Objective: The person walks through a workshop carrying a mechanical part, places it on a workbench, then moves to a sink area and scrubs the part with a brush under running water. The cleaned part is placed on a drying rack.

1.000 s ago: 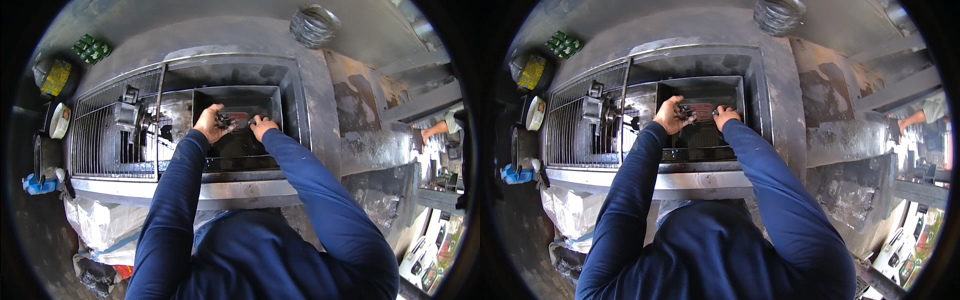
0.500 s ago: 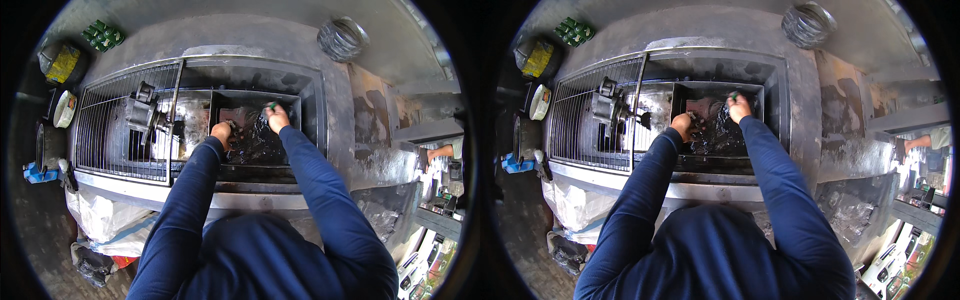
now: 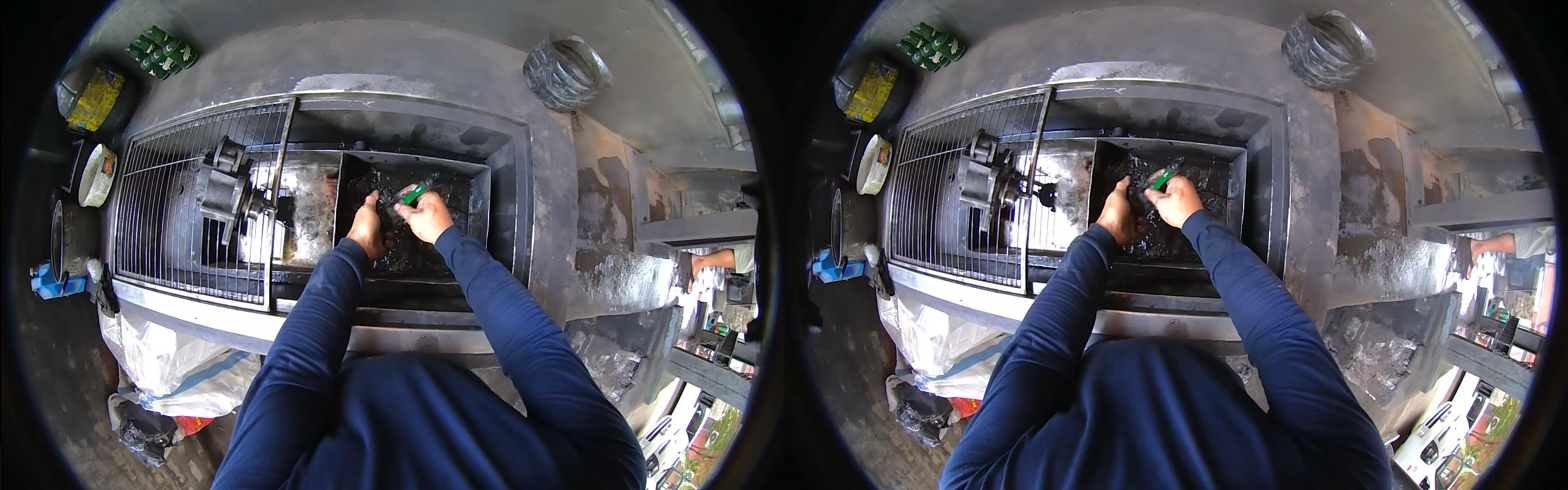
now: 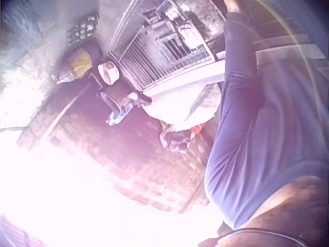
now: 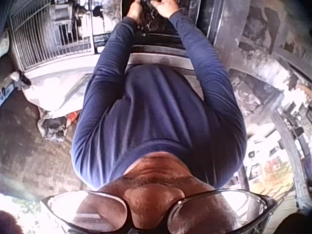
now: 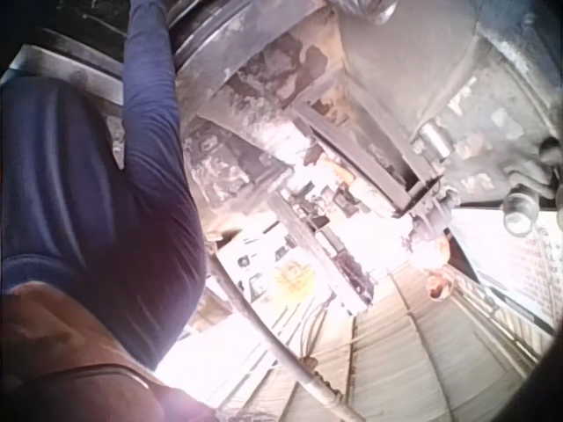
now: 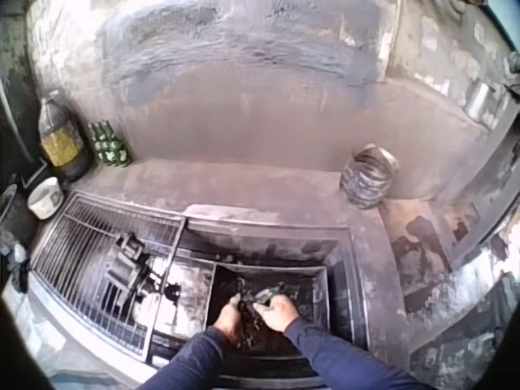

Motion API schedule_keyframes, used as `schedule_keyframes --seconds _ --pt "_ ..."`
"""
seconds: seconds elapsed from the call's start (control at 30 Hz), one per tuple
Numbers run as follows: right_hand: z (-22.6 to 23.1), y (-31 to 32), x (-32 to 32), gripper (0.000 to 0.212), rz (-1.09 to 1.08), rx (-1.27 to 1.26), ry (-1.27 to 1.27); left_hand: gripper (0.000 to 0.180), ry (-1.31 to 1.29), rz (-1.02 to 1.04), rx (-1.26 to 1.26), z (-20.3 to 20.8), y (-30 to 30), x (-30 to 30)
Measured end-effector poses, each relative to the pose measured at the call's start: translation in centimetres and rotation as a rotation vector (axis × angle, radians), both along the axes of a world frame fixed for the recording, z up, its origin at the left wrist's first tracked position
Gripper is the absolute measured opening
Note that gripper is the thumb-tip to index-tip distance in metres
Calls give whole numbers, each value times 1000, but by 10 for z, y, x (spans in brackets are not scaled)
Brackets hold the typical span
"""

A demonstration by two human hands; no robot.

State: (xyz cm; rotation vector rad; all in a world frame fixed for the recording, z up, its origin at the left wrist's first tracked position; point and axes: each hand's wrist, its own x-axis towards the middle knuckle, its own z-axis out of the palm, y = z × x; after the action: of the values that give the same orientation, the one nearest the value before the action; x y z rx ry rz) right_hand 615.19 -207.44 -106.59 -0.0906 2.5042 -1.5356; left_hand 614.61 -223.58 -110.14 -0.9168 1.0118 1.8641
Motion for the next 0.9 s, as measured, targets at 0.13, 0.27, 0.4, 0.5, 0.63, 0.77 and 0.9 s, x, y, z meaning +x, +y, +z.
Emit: schedule_keyframes --seconds 0.13,0.27,0.4,0.5,0.63,0.77,0.9 --pt "13 -3 10 18 52 88 71 49 137 -13 -2 13 1 7" --pt "-31 17 -4 21 -228 33 186 47 221 -23 -209 1 -1 18" --pt "-84 38 -4 40 -600 481 138 48 226 8 -302 -24 -14 23" --pt "-84 26 5 35 -669 -346 -576 80 240 116 54 -41 -17 22" --pt "-41 8 12 18 -123 -229 -202 76 165 134 85 -50 -17 24" --pt "-5 -7 21 19 -45 196 178 74 230 12 68 -35 -10 25" --pt "-2 -18 29 17 37 52 64 50 192 -12 -209 -11 -6 28"
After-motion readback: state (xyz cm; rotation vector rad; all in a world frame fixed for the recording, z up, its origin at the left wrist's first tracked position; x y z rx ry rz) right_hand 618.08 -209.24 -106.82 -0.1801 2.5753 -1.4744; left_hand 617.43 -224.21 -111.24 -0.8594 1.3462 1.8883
